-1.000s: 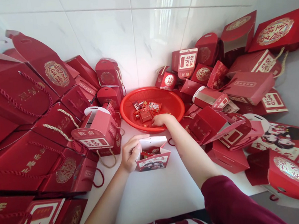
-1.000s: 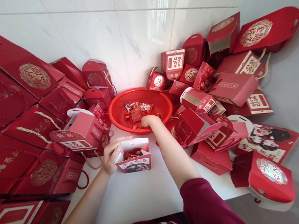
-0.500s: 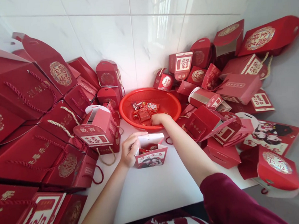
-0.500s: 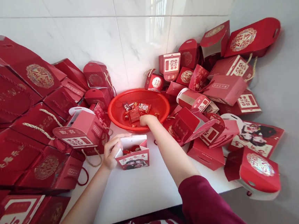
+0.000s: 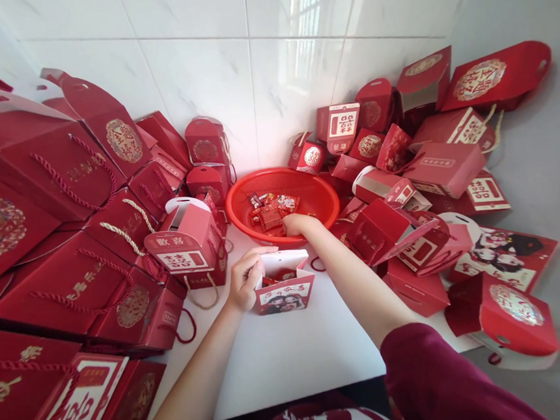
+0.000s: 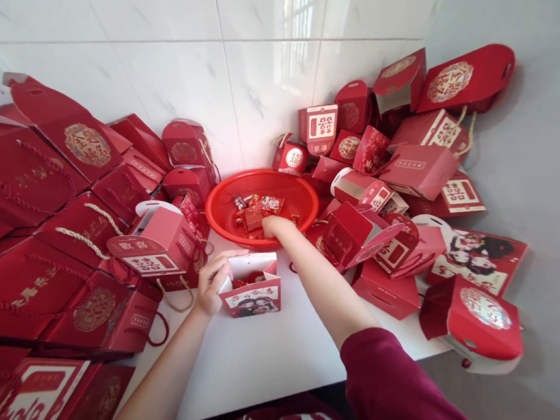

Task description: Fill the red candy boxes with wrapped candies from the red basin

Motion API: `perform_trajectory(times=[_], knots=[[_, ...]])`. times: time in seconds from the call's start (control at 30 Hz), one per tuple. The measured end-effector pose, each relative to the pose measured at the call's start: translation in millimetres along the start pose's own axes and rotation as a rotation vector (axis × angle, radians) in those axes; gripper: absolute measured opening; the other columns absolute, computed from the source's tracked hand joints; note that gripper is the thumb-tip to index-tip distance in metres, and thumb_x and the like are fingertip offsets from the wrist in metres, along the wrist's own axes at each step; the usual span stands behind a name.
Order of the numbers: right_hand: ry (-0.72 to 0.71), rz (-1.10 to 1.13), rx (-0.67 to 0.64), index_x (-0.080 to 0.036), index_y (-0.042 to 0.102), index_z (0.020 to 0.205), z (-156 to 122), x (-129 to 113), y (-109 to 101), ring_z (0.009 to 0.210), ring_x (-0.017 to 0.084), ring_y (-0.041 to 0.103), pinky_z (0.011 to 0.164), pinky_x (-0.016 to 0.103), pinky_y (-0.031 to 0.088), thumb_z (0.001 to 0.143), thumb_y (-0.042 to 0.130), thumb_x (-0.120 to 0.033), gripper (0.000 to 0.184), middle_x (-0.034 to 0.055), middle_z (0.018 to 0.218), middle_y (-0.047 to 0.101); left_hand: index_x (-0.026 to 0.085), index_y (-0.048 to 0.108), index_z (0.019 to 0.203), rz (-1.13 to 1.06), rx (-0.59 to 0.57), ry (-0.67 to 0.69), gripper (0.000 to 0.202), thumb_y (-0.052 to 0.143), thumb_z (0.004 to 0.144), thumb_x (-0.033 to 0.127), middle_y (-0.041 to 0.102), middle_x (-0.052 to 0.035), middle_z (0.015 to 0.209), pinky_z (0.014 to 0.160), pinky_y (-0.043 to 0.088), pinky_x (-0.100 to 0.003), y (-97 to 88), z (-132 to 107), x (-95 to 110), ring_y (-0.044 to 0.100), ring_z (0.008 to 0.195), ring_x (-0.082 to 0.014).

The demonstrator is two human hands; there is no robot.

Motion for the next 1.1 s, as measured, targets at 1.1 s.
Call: perform_trajectory(times=[1.1], knots=[[-0.662,1.617,0.763,-0.020,0.065,0.085,-142.7,25.2,-40.5,0.075,0.010,0.062,0.063,0.020,0.058,0.070,0.084,-0.031,0.026,-0.0022,0.083,0.062,0.018,0.052,0.065,0.023,-0.018,0.014,0.037,0.042,0.098,0.032,0.069,-0.0140,0.118,0.091,0.046,-0.038,-0.5,0.3,1.4,0.062,0.111,-0.0269]])
Point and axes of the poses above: each hand's wrist, its own z-axis towards the middle knuckle, its own y-axis out of the palm, x = y × z, the point moved 10 cm from there along z, towards the middle knuckle
